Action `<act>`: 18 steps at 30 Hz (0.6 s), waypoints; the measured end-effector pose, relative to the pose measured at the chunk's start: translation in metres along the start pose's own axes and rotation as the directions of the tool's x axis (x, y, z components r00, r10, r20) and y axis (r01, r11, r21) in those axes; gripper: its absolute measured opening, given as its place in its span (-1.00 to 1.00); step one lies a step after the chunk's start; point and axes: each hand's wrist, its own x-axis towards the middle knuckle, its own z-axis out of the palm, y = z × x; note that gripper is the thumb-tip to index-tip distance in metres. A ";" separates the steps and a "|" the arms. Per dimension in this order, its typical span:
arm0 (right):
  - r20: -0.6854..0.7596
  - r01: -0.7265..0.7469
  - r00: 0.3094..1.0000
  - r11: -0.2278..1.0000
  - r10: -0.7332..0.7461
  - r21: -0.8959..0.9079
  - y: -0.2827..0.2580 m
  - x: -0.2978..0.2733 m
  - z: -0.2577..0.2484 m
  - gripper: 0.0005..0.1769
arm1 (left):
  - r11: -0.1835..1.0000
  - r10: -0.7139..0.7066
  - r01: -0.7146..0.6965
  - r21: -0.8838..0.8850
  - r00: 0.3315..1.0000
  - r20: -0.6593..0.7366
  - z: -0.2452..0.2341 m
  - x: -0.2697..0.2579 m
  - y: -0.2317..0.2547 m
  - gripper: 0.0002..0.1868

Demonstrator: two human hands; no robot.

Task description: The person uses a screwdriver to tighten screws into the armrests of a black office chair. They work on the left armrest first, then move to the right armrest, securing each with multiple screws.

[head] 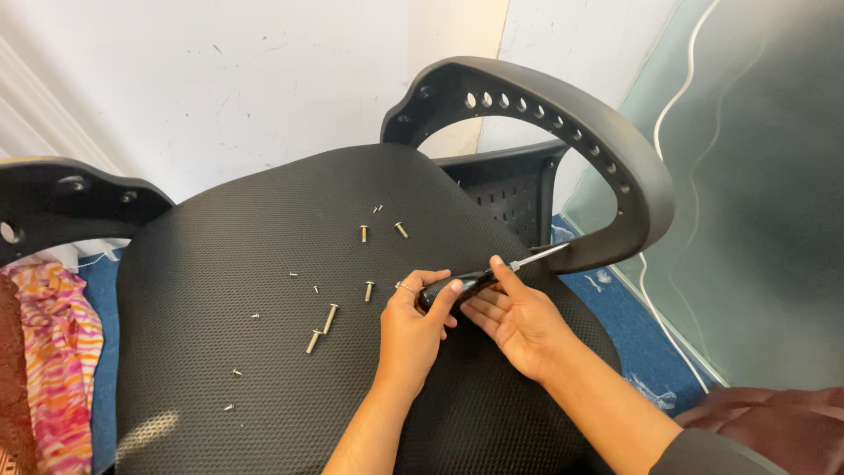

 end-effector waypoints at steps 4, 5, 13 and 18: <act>-0.027 -0.017 1.000 0.996 0.014 -0.090 0.002 0.010 0.004 -0.61 | 0.993 0.048 -0.041 -0.112 0.997 0.061 -0.004 0.004 -0.004 -0.65; -0.012 -0.027 1.000 0.996 0.026 -0.089 0.001 0.013 0.004 -0.63 | 0.989 0.057 -0.046 -0.140 0.995 0.078 -0.005 0.004 -0.006 -0.64; 0.150 0.026 0.988 0.999 -0.031 0.036 0.007 0.010 -0.015 -0.75 | 0.985 0.010 -0.001 -0.173 0.999 0.048 -0.003 0.004 0.000 -0.60; 0.153 0.023 0.987 0.993 -0.041 0.119 0.009 0.001 -0.011 -0.76 | 0.976 -0.168 0.171 -0.135 0.985 0.035 0.003 0.010 0.004 -0.60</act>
